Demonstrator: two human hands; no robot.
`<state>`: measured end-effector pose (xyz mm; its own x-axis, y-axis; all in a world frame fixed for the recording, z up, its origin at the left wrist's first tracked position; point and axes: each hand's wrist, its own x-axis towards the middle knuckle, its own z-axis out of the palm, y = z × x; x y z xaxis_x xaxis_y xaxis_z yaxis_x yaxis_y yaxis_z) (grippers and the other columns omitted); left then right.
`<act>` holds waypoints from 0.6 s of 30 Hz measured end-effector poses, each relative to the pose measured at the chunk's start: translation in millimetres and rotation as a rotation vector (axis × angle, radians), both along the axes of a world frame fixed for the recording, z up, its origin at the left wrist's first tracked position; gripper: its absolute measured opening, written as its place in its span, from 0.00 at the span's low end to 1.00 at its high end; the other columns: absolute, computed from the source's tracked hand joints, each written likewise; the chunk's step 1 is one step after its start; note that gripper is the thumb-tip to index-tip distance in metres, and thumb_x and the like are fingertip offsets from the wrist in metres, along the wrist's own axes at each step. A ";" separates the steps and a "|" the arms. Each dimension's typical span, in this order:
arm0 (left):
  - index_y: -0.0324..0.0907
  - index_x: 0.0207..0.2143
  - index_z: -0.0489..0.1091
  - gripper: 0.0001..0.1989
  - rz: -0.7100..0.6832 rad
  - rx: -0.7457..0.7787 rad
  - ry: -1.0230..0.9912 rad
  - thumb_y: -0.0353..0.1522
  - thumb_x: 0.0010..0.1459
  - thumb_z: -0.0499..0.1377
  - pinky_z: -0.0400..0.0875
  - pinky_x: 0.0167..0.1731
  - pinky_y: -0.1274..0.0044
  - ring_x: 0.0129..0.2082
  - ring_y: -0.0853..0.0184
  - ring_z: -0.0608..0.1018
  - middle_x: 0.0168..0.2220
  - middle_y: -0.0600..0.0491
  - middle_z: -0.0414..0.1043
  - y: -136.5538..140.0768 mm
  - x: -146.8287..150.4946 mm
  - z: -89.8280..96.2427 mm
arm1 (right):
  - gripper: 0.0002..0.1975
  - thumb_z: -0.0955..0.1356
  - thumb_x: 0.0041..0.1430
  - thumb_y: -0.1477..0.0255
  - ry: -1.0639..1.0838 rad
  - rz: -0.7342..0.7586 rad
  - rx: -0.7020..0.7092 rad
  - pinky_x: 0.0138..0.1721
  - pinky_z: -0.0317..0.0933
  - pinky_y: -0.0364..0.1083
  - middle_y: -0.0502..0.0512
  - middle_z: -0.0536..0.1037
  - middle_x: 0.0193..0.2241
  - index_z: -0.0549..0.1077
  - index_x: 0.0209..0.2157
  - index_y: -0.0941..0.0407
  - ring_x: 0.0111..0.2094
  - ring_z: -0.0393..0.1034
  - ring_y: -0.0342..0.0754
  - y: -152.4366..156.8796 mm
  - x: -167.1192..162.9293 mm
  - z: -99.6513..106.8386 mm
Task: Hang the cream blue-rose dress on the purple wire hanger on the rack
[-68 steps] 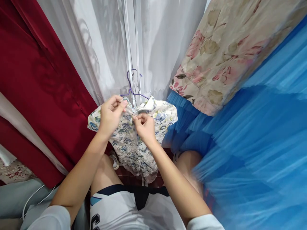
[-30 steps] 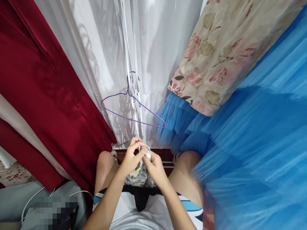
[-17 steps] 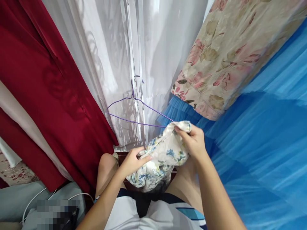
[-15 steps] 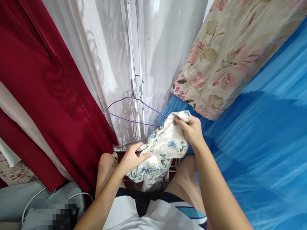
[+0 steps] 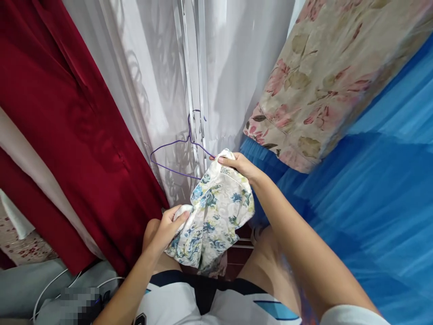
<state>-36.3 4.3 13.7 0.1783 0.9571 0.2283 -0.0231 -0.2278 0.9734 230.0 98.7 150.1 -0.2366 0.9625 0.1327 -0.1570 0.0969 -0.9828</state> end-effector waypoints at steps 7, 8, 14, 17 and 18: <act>0.46 0.24 0.76 0.07 0.220 0.174 0.116 0.25 0.44 0.68 0.68 0.42 0.77 0.37 0.61 0.74 0.29 0.52 0.75 59.4 -92.7 20.4 | 0.12 0.79 0.41 0.70 -0.043 -0.011 -0.077 0.26 0.71 0.46 0.58 0.83 0.28 0.81 0.30 0.58 0.27 0.78 0.54 -4.9 15.1 20.7; 0.47 0.25 0.77 0.09 0.276 0.208 0.140 0.23 0.44 0.67 0.66 0.47 0.76 0.40 0.60 0.74 0.31 0.51 0.76 70.2 -103.1 28.3 | 0.11 0.79 0.41 0.70 -0.047 -0.012 -0.085 0.25 0.71 0.46 0.58 0.83 0.26 0.81 0.30 0.58 0.25 0.78 0.54 -5.1 15.4 22.2; 0.48 0.33 0.77 0.13 0.580 0.419 0.372 0.22 0.50 0.60 0.62 0.52 0.70 0.43 0.56 0.73 0.35 0.51 0.77 126.4 -117.5 69.1 | 0.11 0.77 0.43 0.72 -0.001 0.013 -0.142 0.26 0.72 0.48 0.61 0.82 0.26 0.80 0.31 0.61 0.24 0.78 0.55 -1.8 6.1 14.0; 0.47 0.35 0.76 0.14 0.663 0.467 0.423 0.22 0.54 0.56 0.62 0.50 0.71 0.41 0.57 0.74 0.34 0.50 0.76 147.1 -110.1 74.2 | 0.10 0.76 0.45 0.73 0.039 0.023 -0.177 0.28 0.73 0.48 0.60 0.83 0.26 0.80 0.32 0.61 0.25 0.79 0.54 -0.9 -1.2 7.2; 0.46 0.36 0.76 0.14 0.679 0.474 0.420 0.22 0.56 0.54 0.62 0.50 0.72 0.41 0.58 0.74 0.35 0.50 0.76 152.3 -108.4 73.9 | 0.10 0.76 0.45 0.73 0.050 0.032 -0.189 0.29 0.73 0.48 0.60 0.83 0.26 0.80 0.32 0.62 0.26 0.79 0.54 -1.1 -3.1 5.9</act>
<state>-144.8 156.7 87.6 -0.2292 0.7100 0.6659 0.5945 -0.4396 0.6733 226.9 97.6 156.0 -0.2646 0.9636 -0.0368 -0.2066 -0.0939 -0.9739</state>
